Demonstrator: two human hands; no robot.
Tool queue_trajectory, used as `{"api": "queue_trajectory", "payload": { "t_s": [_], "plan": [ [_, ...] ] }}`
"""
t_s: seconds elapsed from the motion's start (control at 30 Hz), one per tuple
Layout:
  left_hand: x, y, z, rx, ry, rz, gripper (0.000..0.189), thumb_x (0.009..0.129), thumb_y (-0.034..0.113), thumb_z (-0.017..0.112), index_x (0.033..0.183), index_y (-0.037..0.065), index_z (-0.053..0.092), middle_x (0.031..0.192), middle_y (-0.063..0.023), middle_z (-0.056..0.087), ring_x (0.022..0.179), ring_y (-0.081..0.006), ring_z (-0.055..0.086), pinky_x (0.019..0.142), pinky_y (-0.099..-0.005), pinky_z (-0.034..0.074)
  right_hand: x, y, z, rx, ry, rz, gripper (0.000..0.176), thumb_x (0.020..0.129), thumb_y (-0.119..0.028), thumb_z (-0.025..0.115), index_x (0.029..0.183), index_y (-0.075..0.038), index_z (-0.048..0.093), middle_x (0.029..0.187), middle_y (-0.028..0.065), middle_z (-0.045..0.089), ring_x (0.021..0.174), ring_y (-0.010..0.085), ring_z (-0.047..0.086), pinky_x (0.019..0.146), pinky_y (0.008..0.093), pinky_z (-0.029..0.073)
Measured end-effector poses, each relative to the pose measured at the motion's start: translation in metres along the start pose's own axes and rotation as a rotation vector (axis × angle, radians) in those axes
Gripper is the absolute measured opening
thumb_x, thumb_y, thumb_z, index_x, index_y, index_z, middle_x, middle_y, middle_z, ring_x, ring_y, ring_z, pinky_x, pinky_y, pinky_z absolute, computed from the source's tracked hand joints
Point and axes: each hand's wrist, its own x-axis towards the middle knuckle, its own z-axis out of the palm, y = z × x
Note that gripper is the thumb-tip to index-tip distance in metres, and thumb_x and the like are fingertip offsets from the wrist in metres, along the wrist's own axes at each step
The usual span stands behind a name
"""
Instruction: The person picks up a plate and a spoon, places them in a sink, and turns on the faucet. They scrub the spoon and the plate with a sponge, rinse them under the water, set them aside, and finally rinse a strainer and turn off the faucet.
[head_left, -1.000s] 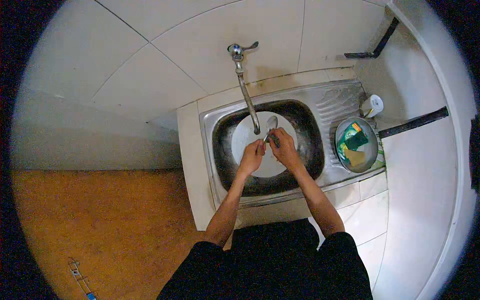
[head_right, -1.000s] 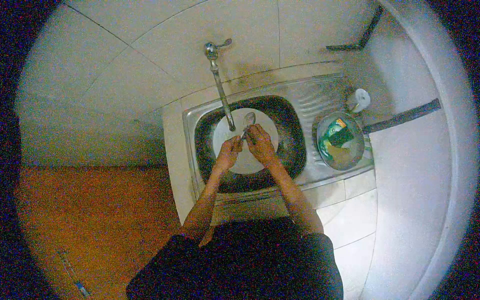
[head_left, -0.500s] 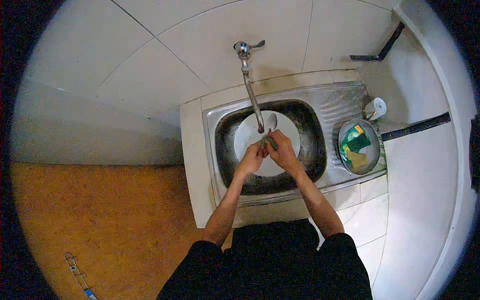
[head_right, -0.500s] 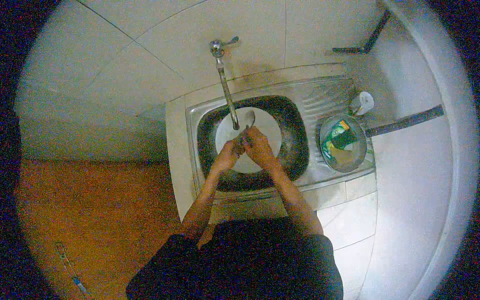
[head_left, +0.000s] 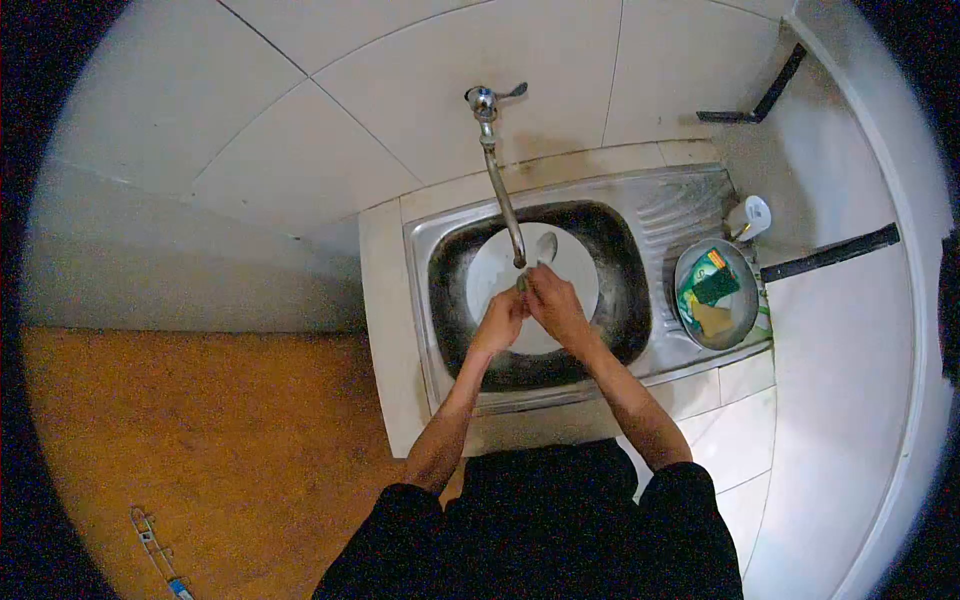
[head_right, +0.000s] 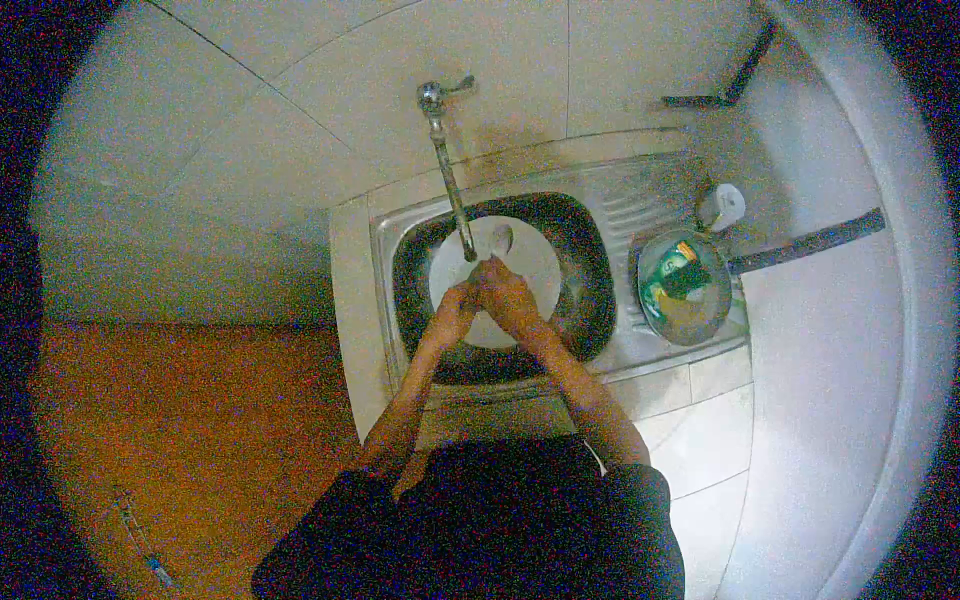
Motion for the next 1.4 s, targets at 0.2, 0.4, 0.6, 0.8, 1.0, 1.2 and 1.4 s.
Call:
{"api": "queue_trajectory", "payload": {
  "t_s": [0.2,0.4,0.6,0.8,1.0,1.2,1.4],
  "plan": [
    [-0.005,0.003,0.003,0.013,0.002,-0.101,0.023,0.090,0.014,0.035,0.072,0.000,0.040,0.057,-0.0065,0.041,0.054,-0.0165,0.041,0.053,-0.0303,0.038,0.003,0.008,0.005,-0.036,0.052,0.014,0.012,0.078,-0.006,0.050,0.089,-0.003,0.048,0.081,0.0177,0.054,0.070,0.0342,0.056,0.056,0.0407,0.046],
    [-0.013,-0.001,0.009,-0.057,0.044,-0.119,0.021,0.089,0.009,0.034,0.071,0.001,0.040,0.057,-0.0060,0.039,0.056,-0.0157,0.040,0.054,-0.0298,0.037,0.003,0.003,0.002,-0.062,0.067,0.033,0.016,0.076,-0.006,0.052,0.091,-0.002,0.047,0.080,0.0170,0.052,0.064,0.0349,0.054,0.052,0.0421,0.044],
    [-0.024,0.000,0.007,-0.114,0.037,-0.123,0.020,0.088,0.009,0.034,0.070,0.003,0.037,0.059,-0.0039,0.037,0.055,-0.0139,0.036,0.053,-0.0292,0.036,0.014,0.027,-0.009,-0.147,0.079,0.075,0.019,0.075,-0.007,0.049,0.094,-0.002,0.046,0.084,0.0199,0.055,0.068,0.0341,0.058,0.055,0.0407,0.047],
    [-0.026,0.003,0.005,-0.056,0.006,-0.186,0.025,0.091,0.015,0.034,0.069,0.003,0.035,0.059,-0.0028,0.033,0.054,-0.0130,0.032,0.052,-0.0269,0.035,0.020,0.031,-0.008,-0.078,0.172,0.035,0.011,0.078,-0.009,0.048,0.086,-0.003,0.046,0.078,0.0167,0.054,0.065,0.0369,0.055,0.055,0.0449,0.045],
    [-0.030,-0.019,0.008,-0.006,-0.008,-0.113,0.037,0.093,0.031,0.030,0.070,0.003,0.038,0.058,-0.0030,0.034,0.053,-0.0134,0.035,0.053,-0.0276,0.037,0.018,0.032,-0.002,-0.174,0.153,0.076,0.012,0.077,-0.012,0.050,0.088,-0.007,0.049,0.078,0.0139,0.054,0.066,0.0346,0.055,0.057,0.0444,0.045],
    [-0.030,-0.011,0.007,0.029,0.009,-0.120,0.035,0.093,0.029,0.031,0.071,0.003,0.038,0.057,-0.0045,0.038,0.053,-0.0144,0.040,0.054,-0.0280,0.038,0.025,0.031,-0.002,-0.182,0.013,0.215,0.015,0.077,-0.012,0.050,0.090,-0.006,0.051,0.081,0.0138,0.056,0.070,0.0344,0.056,0.059,0.0439,0.046],
    [-0.036,-0.036,0.014,-0.047,0.035,-0.093,0.030,0.093,0.023,0.033,0.072,0.002,0.039,0.058,-0.0052,0.040,0.053,-0.0144,0.041,0.052,-0.0288,0.037,0.006,0.031,0.008,-0.115,-0.103,0.028,0.021,0.077,-0.013,0.049,0.093,-0.001,0.051,0.085,0.0221,0.054,0.078,0.0390,0.054,0.066,0.0466,0.044]
  ]
}}
